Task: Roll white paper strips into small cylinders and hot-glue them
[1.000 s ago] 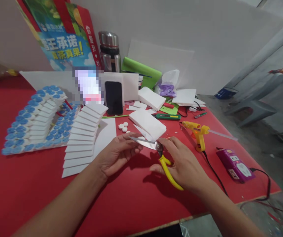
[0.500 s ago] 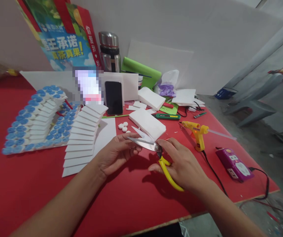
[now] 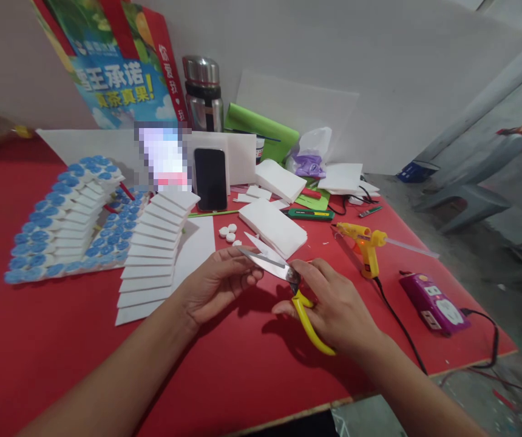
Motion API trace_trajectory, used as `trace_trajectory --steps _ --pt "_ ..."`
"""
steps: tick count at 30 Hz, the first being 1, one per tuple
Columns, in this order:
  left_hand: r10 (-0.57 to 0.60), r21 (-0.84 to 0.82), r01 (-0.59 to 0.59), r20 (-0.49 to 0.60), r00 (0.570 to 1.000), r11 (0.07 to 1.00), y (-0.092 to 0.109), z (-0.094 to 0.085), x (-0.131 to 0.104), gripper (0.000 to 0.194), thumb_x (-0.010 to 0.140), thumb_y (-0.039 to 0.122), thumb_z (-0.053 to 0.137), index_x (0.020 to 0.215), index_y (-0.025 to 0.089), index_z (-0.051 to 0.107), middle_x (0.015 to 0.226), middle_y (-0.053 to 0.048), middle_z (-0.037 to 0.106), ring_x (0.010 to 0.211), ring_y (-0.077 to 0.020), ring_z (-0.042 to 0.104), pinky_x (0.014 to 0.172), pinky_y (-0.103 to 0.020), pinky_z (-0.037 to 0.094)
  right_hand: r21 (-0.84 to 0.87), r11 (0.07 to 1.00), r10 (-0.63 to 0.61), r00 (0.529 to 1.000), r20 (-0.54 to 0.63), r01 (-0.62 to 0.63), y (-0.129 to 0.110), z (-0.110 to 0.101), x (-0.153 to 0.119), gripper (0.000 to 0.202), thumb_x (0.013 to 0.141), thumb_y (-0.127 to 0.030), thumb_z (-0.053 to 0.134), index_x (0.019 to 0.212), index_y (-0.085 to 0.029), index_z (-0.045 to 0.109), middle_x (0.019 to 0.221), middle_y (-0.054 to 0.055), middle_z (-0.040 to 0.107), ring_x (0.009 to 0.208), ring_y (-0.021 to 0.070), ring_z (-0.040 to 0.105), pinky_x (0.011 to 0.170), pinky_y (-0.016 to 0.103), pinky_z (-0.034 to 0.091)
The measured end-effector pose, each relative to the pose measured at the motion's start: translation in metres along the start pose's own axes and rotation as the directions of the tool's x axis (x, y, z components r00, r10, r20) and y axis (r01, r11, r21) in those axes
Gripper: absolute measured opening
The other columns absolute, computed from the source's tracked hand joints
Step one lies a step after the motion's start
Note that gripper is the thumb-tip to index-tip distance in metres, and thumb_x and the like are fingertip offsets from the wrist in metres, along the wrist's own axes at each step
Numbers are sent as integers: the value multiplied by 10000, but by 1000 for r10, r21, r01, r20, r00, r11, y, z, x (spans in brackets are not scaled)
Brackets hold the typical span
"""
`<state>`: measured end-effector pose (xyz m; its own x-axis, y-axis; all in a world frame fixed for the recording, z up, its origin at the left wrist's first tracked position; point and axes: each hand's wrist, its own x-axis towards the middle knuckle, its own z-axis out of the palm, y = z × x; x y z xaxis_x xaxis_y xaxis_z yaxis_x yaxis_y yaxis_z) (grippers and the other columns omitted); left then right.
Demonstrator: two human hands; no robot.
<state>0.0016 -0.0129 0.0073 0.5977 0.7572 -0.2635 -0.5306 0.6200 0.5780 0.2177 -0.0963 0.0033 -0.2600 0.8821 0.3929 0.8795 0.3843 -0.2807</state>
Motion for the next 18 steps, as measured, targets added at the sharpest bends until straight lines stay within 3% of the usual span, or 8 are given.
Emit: trace_trajectory --steps 7,14,18 --pt "-5 19 4 28 1000 1000 -1 -2 0 220 622 60 934 795 72 800 705 -47 734 609 -98 692 614 -138 590 -21 1000 -15 999 -28 15 0 0 -2 575 978 -653 564 1224 -137 629 906 110 672 724 235 668 626 335 521" --pt "-39 26 37 63 997 999 -2 -3 2 164 683 71 913 780 61 781 707 -44 722 635 -102 703 627 -140 599 -8 1000 -7 998 -61 6 0 5 -9 523 999 -599 571 1212 -126 640 858 94 671 689 218 662 624 324 518" --pt "-58 11 58 40 998 998 -3 -6 3 215 695 60 905 884 76 804 804 -81 780 674 -119 737 666 -156 620 106 991 93 993 -73 -85 -3 4 -10 521 977 -642 578 1147 -158 669 850 82 700 685 198 662 626 298 514"
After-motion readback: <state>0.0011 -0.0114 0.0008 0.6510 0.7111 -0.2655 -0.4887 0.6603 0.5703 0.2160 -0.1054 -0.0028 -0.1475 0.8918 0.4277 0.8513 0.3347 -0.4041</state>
